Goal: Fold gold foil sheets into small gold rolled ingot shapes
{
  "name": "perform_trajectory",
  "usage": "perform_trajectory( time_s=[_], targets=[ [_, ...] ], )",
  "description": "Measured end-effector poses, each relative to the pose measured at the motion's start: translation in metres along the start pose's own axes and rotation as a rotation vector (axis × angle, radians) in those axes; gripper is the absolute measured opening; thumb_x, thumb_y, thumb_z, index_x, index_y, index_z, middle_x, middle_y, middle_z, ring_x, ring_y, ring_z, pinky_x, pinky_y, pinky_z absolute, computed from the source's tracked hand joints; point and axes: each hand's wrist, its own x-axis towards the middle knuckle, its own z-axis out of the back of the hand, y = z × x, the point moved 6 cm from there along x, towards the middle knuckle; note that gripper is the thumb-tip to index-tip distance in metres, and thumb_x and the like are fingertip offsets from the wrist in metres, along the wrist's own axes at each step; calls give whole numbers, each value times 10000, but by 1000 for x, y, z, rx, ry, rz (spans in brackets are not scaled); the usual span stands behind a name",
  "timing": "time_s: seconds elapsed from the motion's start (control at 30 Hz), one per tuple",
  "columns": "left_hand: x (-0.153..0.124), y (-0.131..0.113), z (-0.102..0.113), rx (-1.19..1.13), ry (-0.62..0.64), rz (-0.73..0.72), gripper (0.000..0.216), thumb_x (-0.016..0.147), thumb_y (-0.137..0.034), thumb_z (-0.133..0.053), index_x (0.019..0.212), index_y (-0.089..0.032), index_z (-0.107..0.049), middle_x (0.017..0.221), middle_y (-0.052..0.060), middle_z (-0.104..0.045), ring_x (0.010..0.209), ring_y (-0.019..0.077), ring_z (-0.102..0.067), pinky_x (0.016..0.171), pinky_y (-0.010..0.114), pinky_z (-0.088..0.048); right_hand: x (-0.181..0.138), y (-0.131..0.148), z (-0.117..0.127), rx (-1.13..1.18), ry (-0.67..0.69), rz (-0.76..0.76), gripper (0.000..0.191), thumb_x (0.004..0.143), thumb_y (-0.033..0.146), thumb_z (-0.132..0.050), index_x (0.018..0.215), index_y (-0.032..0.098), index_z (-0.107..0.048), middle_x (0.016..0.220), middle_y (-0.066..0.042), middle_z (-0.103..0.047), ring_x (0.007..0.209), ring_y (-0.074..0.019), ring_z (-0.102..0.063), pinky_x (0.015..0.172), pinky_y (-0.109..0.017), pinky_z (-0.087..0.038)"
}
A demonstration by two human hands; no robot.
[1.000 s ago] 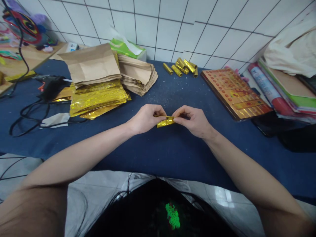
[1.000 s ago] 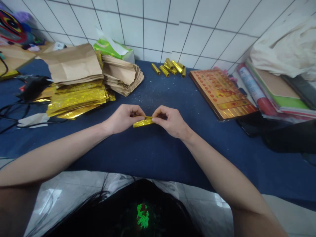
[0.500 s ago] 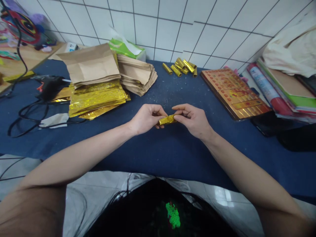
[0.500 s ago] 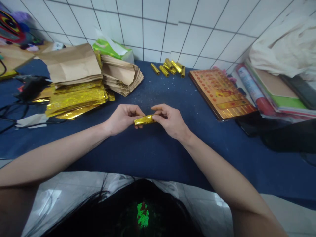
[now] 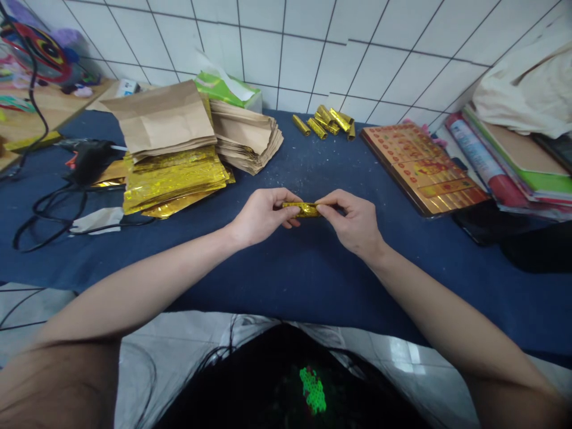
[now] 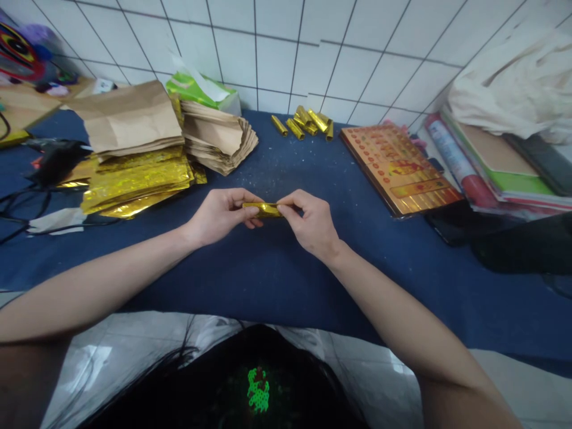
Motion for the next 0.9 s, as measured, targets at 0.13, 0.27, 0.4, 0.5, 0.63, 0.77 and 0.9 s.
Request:
perform_trajectory(
  time_s=[0.13, 0.27, 0.4, 0.5, 0.63, 0.77, 0.9],
  targets=[
    [0, -2, 2, 0, -38, -38, 65, 772, -115, -560, 814, -93, -604, 618, -1, -644, 533, 88, -631, 507, 176, -503, -1, -9, -5, 185, 4, -129, 125, 772, 274, -608, 838, 178, -655, 758, -15, -658, 666, -136, -599, 633, -292, -479],
    [-2, -7, 6, 75, -65, -118, 73, 780, -124, -546, 810, -99, -608, 602, -8, -630, 526, 81, -620, 492, 163, -483, -2, -21, -19, 419, 179, -339, 271, 777, 374, -602, 908, 139, -637, 654, -13, -655, 481, -106, -575, 489, -257, -475],
    [-1, -7, 7, 102, -68, -129, 73, 789, -129, -533, 825, -103, -591, 569, -16, -606, 500, 77, -605, 473, 157, -473, -2, -14, -17, 379, 197, -287, 211, 803, 338, -576, 834, 139, -641, 597, 5, -631, 438, -82, -552, 455, -221, -449],
    [1, -2, 4, 69, -23, -56, 58, 815, -147, -500, 819, -112, -546, 563, -11, -602, 424, 77, -572, 402, 160, -440, -3, -7, -11, 277, 135, -199, 185, 824, 311, -553, 838, 151, -646, 576, 23, -606, 422, -67, -523, 439, -207, -423],
    [1, -2, 5, 98, -13, -49, 74, 830, -155, -474, 769, -131, -508, 559, -12, -592, 354, 49, -499, 340, 142, -354, -5, -5, -11, 252, 117, -177, 213, 835, 341, -541, 847, 153, -639, 553, 34, -580, 405, -61, -496, 423, -203, -398],
    [-2, -7, 5, 221, -20, -132, 98, 829, -174, -479, 745, -142, -517, 540, -35, -557, 362, 29, -448, 362, 139, -323, -6, -6, -18, 294, 225, -246, 259, 827, 392, -546, 879, 148, -617, 524, 44, -561, 392, -64, -472, 400, -202, -371],
    [-5, -10, 4, 338, -24, -179, 139, 847, -214, -456, 741, -152, -522, 523, -46, -530, 391, 32, -422, 396, 150, -314, -6, -1, -17, 190, 256, -172, 270, 869, 380, -485, 776, 157, -605, 485, 51, -531, 398, -56, -431, 437, -210, -342]
  ],
)
